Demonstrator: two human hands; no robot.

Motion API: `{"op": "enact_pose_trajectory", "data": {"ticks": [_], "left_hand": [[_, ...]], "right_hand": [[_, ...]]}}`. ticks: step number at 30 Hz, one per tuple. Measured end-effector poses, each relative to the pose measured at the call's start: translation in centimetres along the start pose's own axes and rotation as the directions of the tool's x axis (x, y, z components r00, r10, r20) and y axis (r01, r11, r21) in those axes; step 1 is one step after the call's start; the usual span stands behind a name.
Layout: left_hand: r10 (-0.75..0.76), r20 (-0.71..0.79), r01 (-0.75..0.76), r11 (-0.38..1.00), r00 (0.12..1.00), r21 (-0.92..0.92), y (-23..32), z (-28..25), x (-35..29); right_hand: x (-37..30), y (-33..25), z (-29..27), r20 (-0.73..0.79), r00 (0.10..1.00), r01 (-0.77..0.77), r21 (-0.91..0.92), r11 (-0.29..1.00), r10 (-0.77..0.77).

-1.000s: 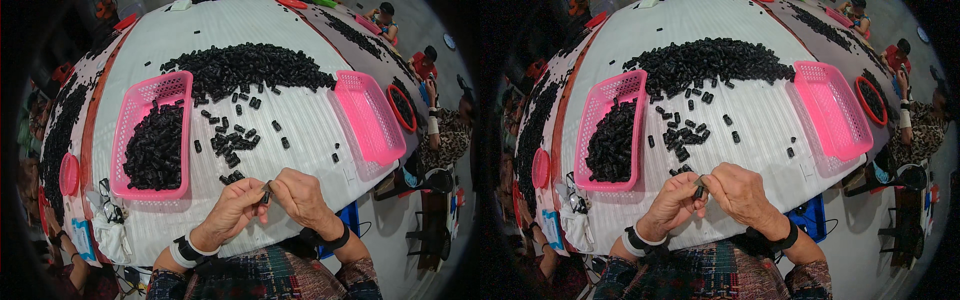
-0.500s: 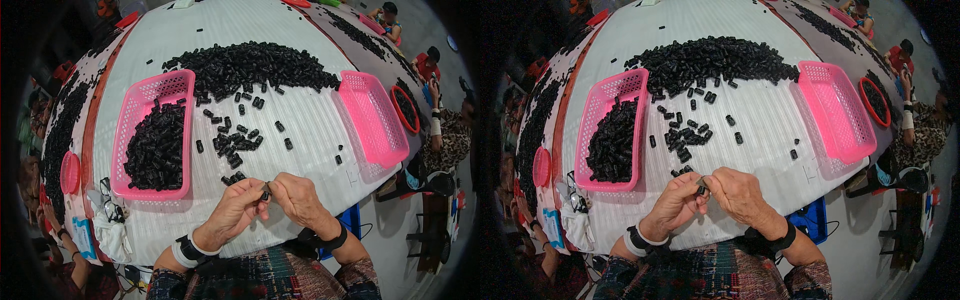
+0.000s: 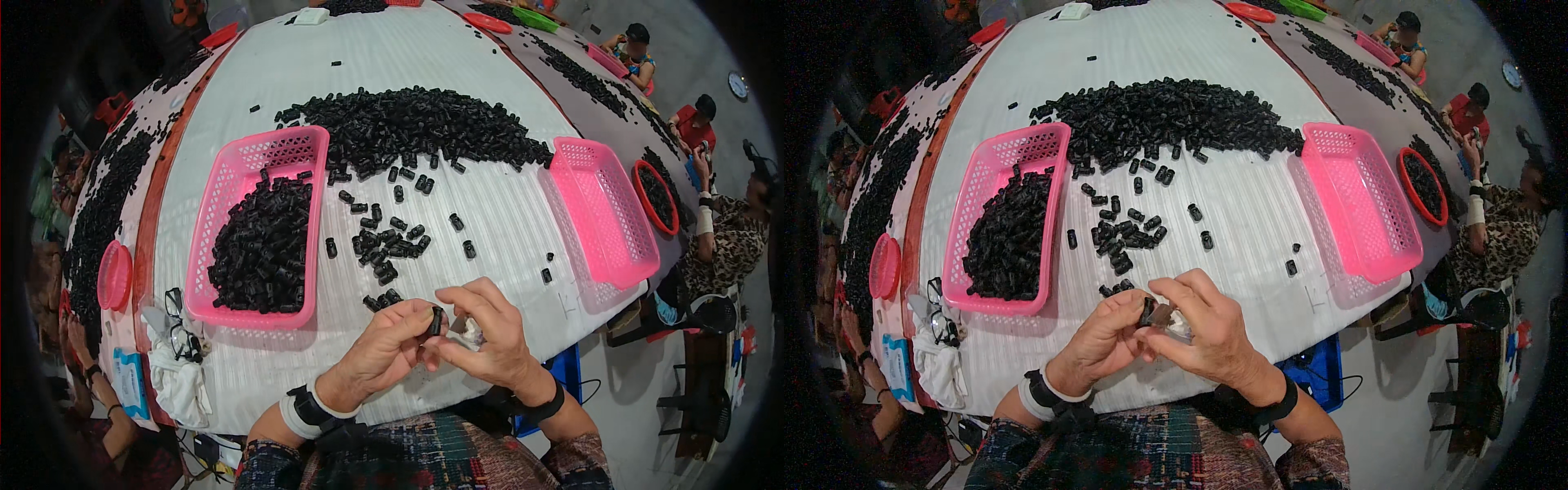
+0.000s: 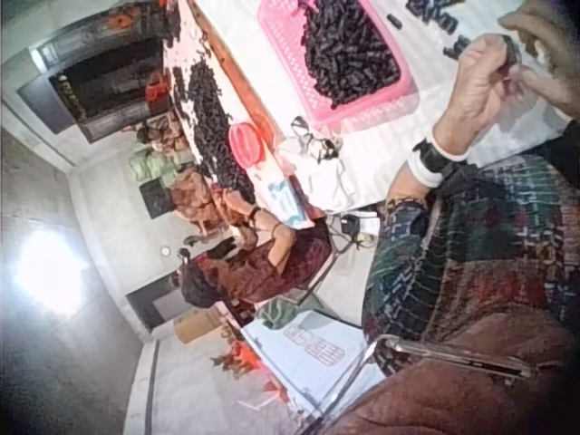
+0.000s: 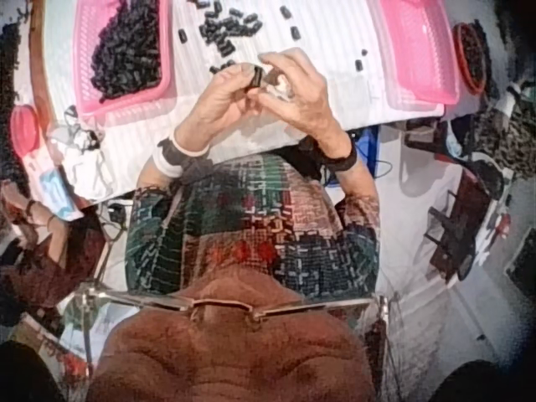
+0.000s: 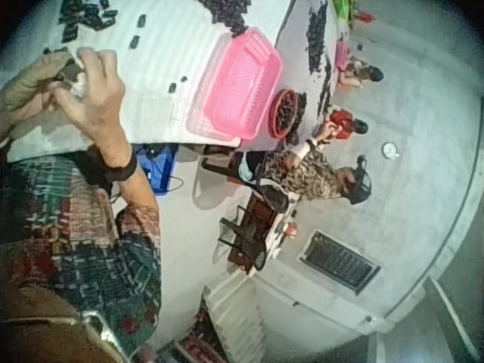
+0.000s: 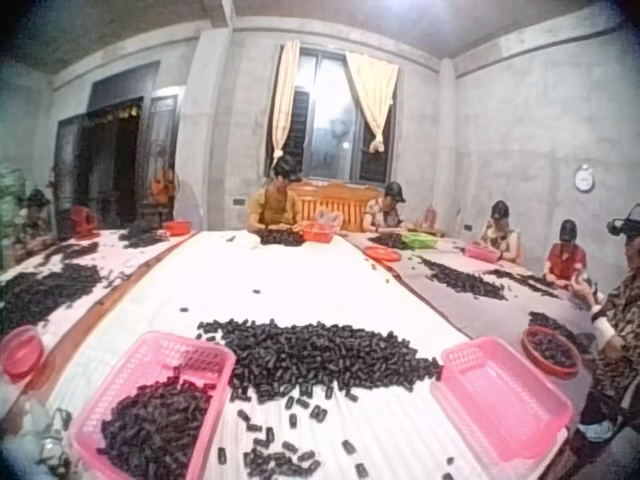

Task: Manually assembling small black plastic or rubber components for shoes at a manufacturing table.

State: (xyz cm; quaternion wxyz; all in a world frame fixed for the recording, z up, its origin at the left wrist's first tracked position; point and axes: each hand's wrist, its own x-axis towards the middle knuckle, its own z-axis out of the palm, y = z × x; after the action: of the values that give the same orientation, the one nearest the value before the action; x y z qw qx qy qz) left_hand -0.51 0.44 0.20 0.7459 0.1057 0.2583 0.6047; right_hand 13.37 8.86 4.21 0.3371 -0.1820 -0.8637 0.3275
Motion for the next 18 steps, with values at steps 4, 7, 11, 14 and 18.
{"op": "enact_pose_trajectory", "data": {"ticks": [4, 7, 11, 14, 18], "left_hand": [[-0.02, 0.029, 0.019, 1.0, 0.999, 0.023, 0.1, 0.3, -0.1], [0.043, 0.04, -0.046, 0.995, 0.998, 0.089, -0.1, 0.0, -0.3], [0.119, -0.028, -0.104, 0.944, 0.993, 0.314, 0.4, 0.8, -0.8], [0.161, -0.07, -0.117, 0.901, 0.984, 0.417, 0.1, 1.0, -0.7], [0.19, -0.081, -0.137, 0.891, 0.978, 0.433, 0.0, 1.0, -0.9]], "right_hand": [[-0.2, 0.5, -0.1, 0.039, 0.999, 0.026, 0.07, 0.997, -0.029], [-0.3, 0.4, -0.1, 0.043, 0.997, 0.059, 0.029, 0.998, -0.06], [-0.4, -0.2, -0.3, 0.085, 0.99, 0.117, -0.075, 0.99, -0.111], [-0.5, -0.4, -0.5, 0.087, 0.99, 0.123, -0.127, 0.984, -0.112], [-0.3, -0.4, -0.4, 0.08, 0.989, 0.132, -0.099, 0.986, -0.124]]}}
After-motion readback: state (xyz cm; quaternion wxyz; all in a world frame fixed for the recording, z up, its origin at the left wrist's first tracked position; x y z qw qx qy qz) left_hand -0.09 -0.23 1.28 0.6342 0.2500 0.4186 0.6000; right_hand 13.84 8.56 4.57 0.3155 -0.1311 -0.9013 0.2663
